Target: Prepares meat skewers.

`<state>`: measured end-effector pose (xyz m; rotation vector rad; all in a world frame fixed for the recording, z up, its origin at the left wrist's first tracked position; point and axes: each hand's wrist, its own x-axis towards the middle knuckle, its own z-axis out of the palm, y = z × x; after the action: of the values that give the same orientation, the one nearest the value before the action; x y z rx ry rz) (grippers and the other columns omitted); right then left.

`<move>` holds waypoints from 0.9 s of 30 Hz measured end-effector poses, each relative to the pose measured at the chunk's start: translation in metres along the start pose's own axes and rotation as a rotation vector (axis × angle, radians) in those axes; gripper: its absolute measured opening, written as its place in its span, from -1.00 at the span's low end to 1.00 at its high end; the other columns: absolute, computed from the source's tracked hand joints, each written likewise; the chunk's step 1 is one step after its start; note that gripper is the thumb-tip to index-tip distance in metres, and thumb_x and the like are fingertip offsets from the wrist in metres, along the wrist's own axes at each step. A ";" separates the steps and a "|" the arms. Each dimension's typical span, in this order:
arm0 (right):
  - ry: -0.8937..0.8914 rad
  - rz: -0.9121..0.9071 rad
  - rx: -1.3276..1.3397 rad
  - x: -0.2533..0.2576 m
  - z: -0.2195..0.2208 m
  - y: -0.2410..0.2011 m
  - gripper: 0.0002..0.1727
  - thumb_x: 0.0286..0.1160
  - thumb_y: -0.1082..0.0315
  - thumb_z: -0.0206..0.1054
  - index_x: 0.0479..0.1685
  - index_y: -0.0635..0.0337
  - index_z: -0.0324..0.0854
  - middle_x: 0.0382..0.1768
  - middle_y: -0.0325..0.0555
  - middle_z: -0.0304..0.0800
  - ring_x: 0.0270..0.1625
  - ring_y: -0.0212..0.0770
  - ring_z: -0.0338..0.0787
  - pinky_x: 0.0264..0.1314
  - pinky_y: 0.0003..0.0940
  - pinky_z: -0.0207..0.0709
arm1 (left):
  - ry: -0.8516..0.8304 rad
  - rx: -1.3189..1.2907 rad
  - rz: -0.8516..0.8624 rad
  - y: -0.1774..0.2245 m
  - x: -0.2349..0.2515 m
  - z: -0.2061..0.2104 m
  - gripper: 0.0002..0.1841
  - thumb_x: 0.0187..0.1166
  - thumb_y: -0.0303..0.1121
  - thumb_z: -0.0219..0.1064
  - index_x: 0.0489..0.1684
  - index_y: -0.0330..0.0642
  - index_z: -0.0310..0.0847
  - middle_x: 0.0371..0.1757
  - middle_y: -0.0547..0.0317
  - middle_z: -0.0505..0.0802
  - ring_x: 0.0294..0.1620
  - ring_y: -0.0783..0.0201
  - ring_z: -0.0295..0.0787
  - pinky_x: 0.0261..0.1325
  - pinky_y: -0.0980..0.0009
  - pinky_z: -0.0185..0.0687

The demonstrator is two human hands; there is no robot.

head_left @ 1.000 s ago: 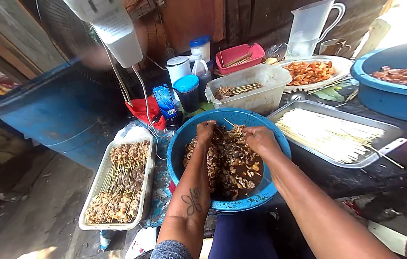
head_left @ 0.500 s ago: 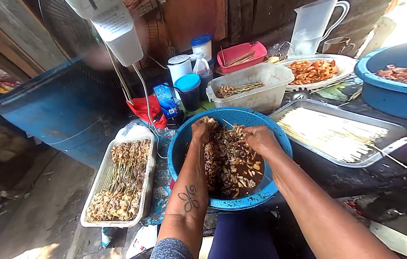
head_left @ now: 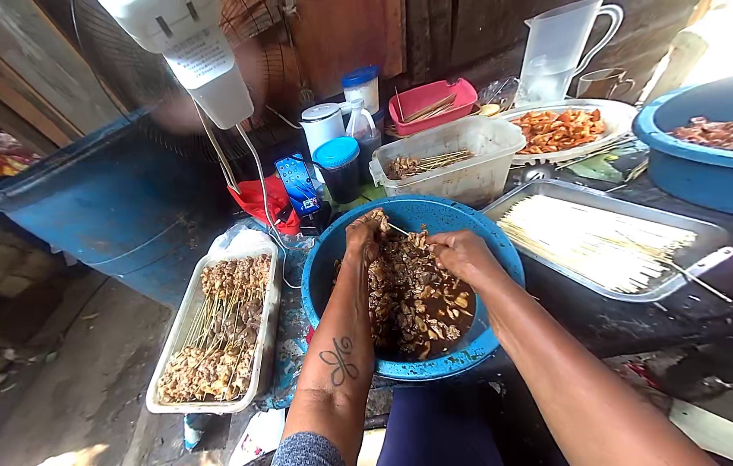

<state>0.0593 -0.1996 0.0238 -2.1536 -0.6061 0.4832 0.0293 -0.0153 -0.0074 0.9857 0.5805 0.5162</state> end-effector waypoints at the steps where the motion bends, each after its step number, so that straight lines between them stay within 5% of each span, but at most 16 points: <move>1: -0.002 -0.001 0.011 0.000 0.000 0.000 -0.66 0.82 0.44 0.13 0.31 0.25 0.78 0.01 0.26 0.86 -0.03 0.13 0.82 0.19 0.18 0.59 | -0.007 0.039 0.008 0.000 -0.001 0.000 -0.82 0.71 -0.59 0.16 0.13 -0.34 0.62 -0.31 0.16 0.73 -0.51 0.43 0.58 -0.45 0.55 0.55; 10: 0.055 -0.007 0.017 0.003 0.001 0.004 -0.65 0.82 0.45 0.10 0.31 0.25 0.78 -0.08 0.23 0.85 -0.10 0.11 0.79 0.11 0.17 0.59 | -0.099 0.233 0.134 -0.002 -0.005 0.009 -0.78 0.64 -0.71 0.14 0.12 -0.51 0.61 -0.23 0.06 0.76 -0.39 0.36 0.68 -0.19 0.44 0.71; 16: 0.072 -0.029 -0.094 -0.002 0.001 -0.004 -0.63 0.81 0.47 0.08 0.33 0.27 0.77 0.27 0.31 0.81 0.41 0.30 0.73 0.47 0.31 0.47 | -0.076 0.468 0.287 -0.004 -0.010 0.012 -0.78 0.59 -0.71 0.21 0.10 -0.51 0.68 -0.07 -0.15 0.82 -0.28 0.26 0.79 -0.07 0.35 0.79; 21: 0.094 -0.063 -0.139 -0.006 0.007 -0.013 -0.64 0.80 0.49 0.08 0.29 0.34 0.77 0.24 0.35 0.81 0.39 0.34 0.74 0.44 0.32 0.50 | -0.048 0.524 0.312 -0.006 -0.014 0.021 -0.75 0.58 -0.71 0.18 0.09 -0.48 0.71 -0.08 -0.17 0.84 -0.29 0.25 0.80 -0.09 0.31 0.79; 27: 0.104 -0.067 -0.082 -0.007 0.006 -0.014 -0.64 0.79 0.51 0.09 0.30 0.32 0.77 0.22 0.35 0.82 0.39 0.32 0.74 0.47 0.29 0.48 | -0.086 0.188 0.160 0.000 -0.017 0.020 -0.83 0.68 -0.65 0.12 0.07 -0.47 0.59 -0.25 0.03 0.77 -0.38 0.31 0.74 -0.20 0.41 0.77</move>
<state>0.0471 -0.1921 0.0327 -2.2126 -0.6475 0.3134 0.0299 -0.0383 0.0048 1.2338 0.4813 0.5658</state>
